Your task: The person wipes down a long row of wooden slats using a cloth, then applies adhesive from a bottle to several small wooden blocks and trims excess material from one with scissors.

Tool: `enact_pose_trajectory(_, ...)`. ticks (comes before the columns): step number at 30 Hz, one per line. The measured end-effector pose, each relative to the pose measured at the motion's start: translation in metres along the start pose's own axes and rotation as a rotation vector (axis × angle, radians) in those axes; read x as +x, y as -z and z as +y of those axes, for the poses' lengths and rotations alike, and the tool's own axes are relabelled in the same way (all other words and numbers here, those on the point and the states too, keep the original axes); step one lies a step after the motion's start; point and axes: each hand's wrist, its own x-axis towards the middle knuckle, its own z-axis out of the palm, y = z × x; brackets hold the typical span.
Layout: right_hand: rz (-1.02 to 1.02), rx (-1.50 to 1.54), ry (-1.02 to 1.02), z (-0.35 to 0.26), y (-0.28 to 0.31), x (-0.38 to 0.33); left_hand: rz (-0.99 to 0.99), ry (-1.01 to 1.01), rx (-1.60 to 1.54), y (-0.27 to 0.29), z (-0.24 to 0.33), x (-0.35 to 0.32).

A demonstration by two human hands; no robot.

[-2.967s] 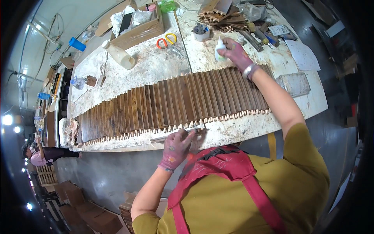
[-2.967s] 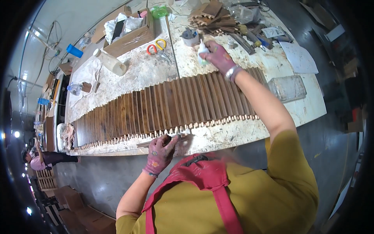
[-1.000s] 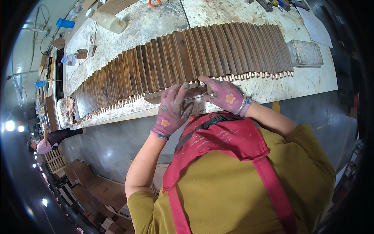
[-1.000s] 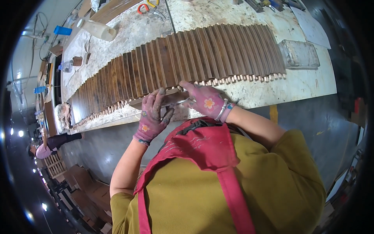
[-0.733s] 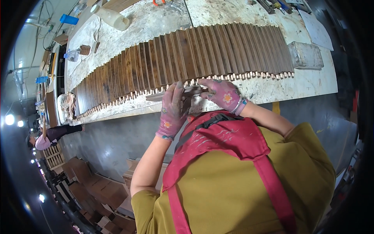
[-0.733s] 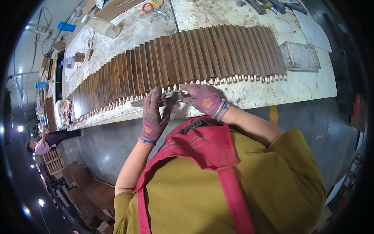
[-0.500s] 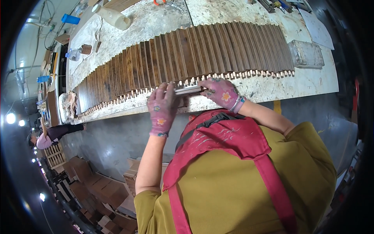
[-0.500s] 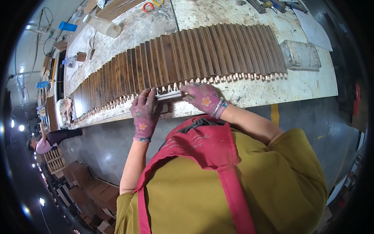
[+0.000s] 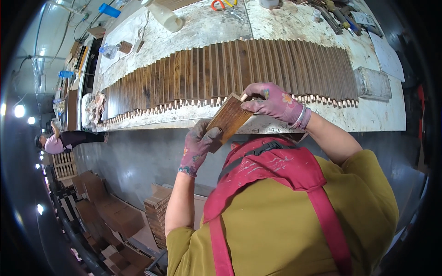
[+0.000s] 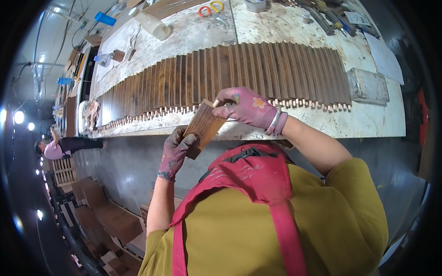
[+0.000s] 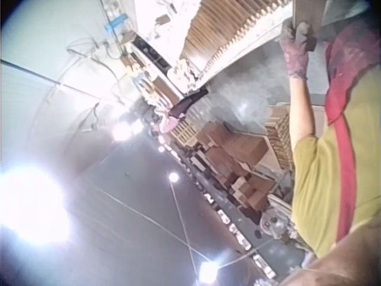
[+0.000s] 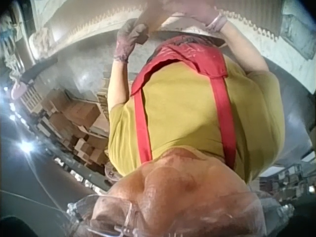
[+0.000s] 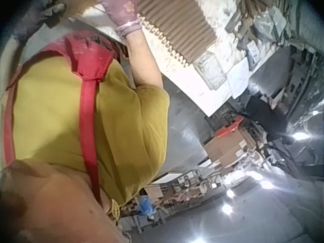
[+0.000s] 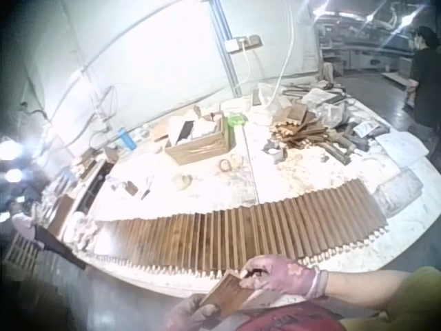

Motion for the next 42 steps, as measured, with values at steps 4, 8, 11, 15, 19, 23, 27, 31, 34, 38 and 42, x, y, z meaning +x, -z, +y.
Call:
enact_pose_trajectory(4, -0.022, 0.198, -0.094, 0.002, -0.022, 0.002, 0.066, -0.020, -0.186, 0.000, -0.029, -0.015)
enact_pose_trajectory(8, -0.033, 0.204, -0.122, -0.001, -0.047, 0.008, 0.108, -0.053, -0.378, 0.012, -0.058, -0.026)
enact_pose_trajectory(11, -0.030, 0.311, -0.171, -0.004, -0.075, 0.010, 0.141, -0.089, -0.472, 0.027, -0.086, -0.032)
enact_pose_trajectory(15, -0.114, 0.396, -0.205, 0.004, -0.123, 0.013, 0.221, -0.223, -0.436, 0.053, -0.103, -0.041)
enact_pose_trajectory(19, -0.048, 0.401, -0.227, -0.003, -0.174, 0.025, 0.276, -0.228, -0.269, 0.088, -0.116, -0.052)
enact_pose_trajectory(23, 0.027, 0.445, -0.338, 0.000, -0.221, 0.036, 0.200, -0.193, -0.347, 0.121, -0.135, -0.057)
enact_pose_trajectory(27, 0.042, 0.246, -0.325, -0.009, -0.250, 0.050, -0.034, -0.036, -0.650, 0.148, -0.144, -0.051)
enact_pose_trajectory(31, 0.126, 0.153, -0.190, -0.012, -0.271, 0.065, -0.310, 0.030, -0.836, 0.153, -0.147, -0.039)
enact_pose_trajectory(34, 0.085, -0.298, -0.086, -0.022, -0.266, 0.094, -0.508, -0.071, -1.190, 0.128, -0.174, -0.015)
enact_pose_trajectory(38, 0.042, -0.658, -0.227, -0.026, -0.263, 0.125, -0.758, -0.043, -1.490, 0.115, -0.181, 0.003)
enact_pose_trajectory(42, -0.060, -0.950, -0.261, -0.029, -0.275, 0.138, -0.715, -0.108, -1.552, 0.093, -0.179, -0.004)
